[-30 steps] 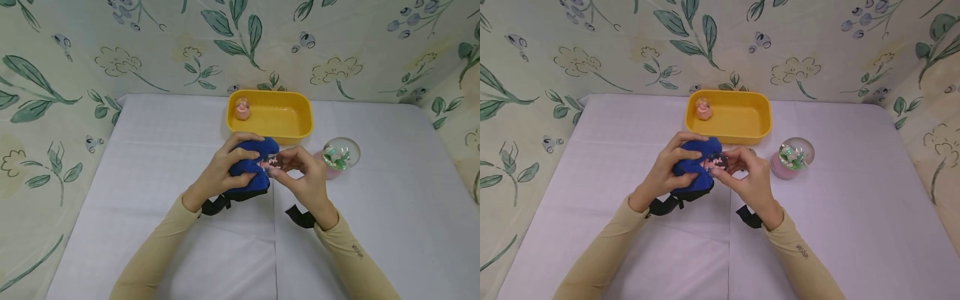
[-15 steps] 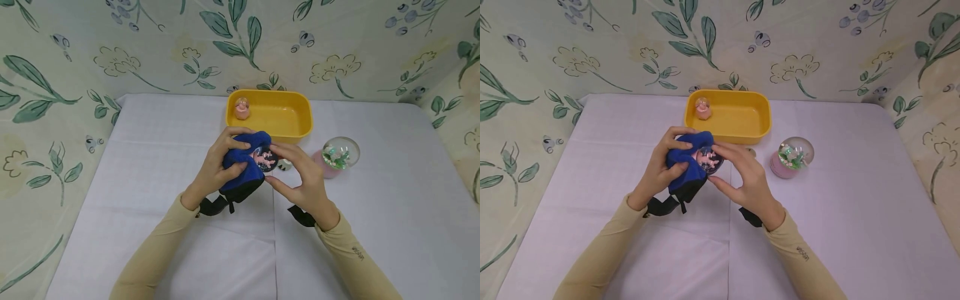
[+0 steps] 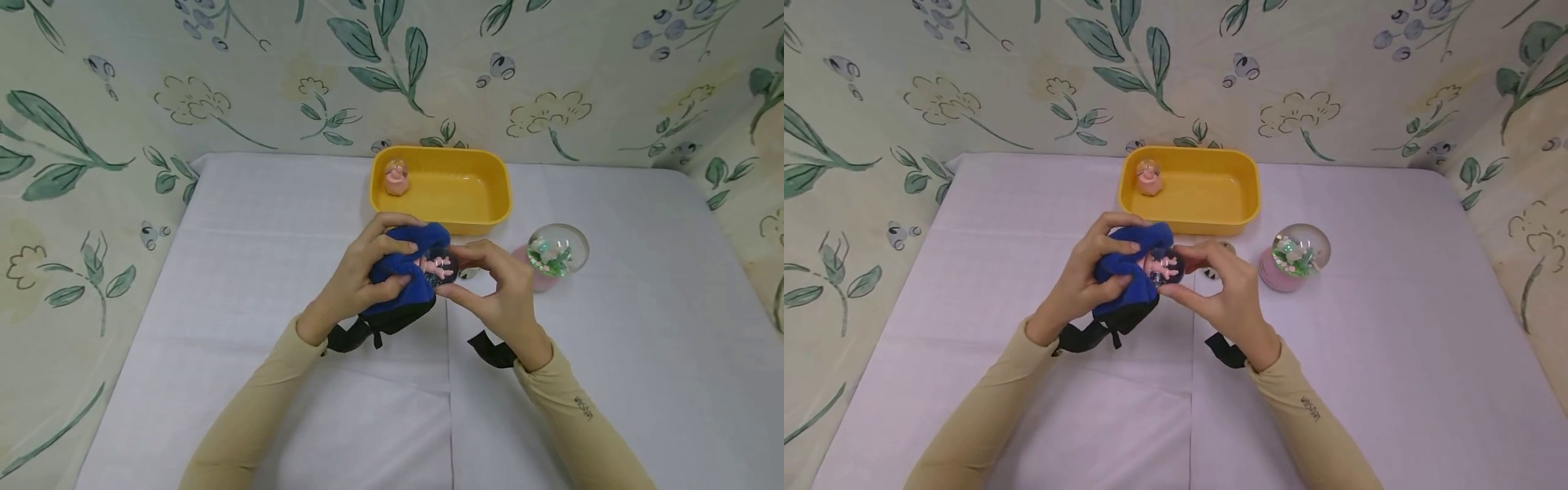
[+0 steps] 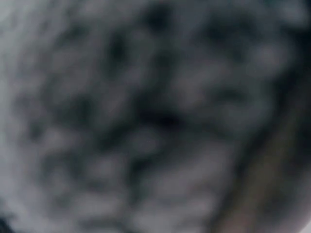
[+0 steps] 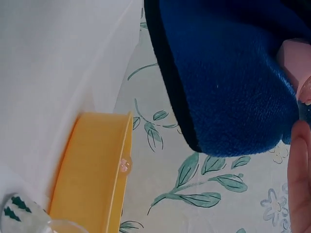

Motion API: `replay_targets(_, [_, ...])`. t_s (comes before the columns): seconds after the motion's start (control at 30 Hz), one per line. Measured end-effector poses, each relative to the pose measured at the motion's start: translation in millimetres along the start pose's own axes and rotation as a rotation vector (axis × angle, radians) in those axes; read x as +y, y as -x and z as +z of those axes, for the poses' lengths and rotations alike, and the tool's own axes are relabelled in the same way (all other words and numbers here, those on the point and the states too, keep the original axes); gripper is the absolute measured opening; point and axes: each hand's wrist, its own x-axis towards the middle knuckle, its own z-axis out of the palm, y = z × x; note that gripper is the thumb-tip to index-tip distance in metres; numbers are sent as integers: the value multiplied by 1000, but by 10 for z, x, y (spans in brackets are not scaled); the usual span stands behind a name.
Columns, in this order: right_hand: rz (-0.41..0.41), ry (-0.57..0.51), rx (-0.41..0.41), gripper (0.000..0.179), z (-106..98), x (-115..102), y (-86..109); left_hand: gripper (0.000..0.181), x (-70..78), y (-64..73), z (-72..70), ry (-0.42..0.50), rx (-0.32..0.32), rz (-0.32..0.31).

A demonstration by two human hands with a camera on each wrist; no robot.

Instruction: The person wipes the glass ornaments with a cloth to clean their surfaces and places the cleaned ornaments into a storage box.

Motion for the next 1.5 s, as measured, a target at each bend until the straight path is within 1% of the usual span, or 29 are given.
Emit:
replay_targets(0.23, [116,-74,39,57,56,-5,38,26,14,6,22,-25,-31,41])
replay_targets(0.3, [133,-75,47,58,72,-11,47,26,10,14,24,-30,-24,37])
replay_targets(0.37, [131,-62,51,58,84,-17,52,27,5,20,24,-23,-6,20])
replay_targets(0.47, [90,-79,53,63,100,-28,44,31,-5,34,16,-1,36,-20])
replay_targets(0.53, [36,-103,42,65,102,-35,34,36,-14,41,10,15,60,-44])
replay_targets(0.6, [-30,-93,18,62,99,-39,22,40,-18,44,2,25,79,-57])
replay_targets(0.7, [-113,-37,-14,52,84,-41,10,42,-12,36,-8,22,84,-58])
replay_targets(0.8, [-140,-12,-16,46,70,-38,6,40,-3,31,-14,11,74,-41])
replay_targets(0.9, [-119,-63,0,47,60,-33,13,38,4,26,-15,-7,49,-19])
replay_targets(0.97, [-89,-103,6,48,58,-25,18,37,11,22,-15,-16,28,-5])
replay_targets(1.03, [-60,-122,8,51,54,-11,24,36,13,18,-12,-27,3,9])
replay_targets(1.1, [-22,-123,15,53,55,1,31,36,17,15,-7,-34,-18,21])
replay_targets(1.27, [97,-82,24,57,82,7,70,34,30,19,6,-66,-56,49])
replay_targets(1.33, [131,-80,32,58,100,2,85,34,33,26,11,-75,-61,51])
replay_targets(1.4, [142,-84,38,58,116,0,95,35,33,31,16,-74,-56,43])
replay_targets(1.43, [140,-86,40,59,123,0,100,36,29,33,19,-66,-46,38])
replay_targets(1.5, [111,-111,40,60,139,4,107,37,21,35,21,-45,-14,25])
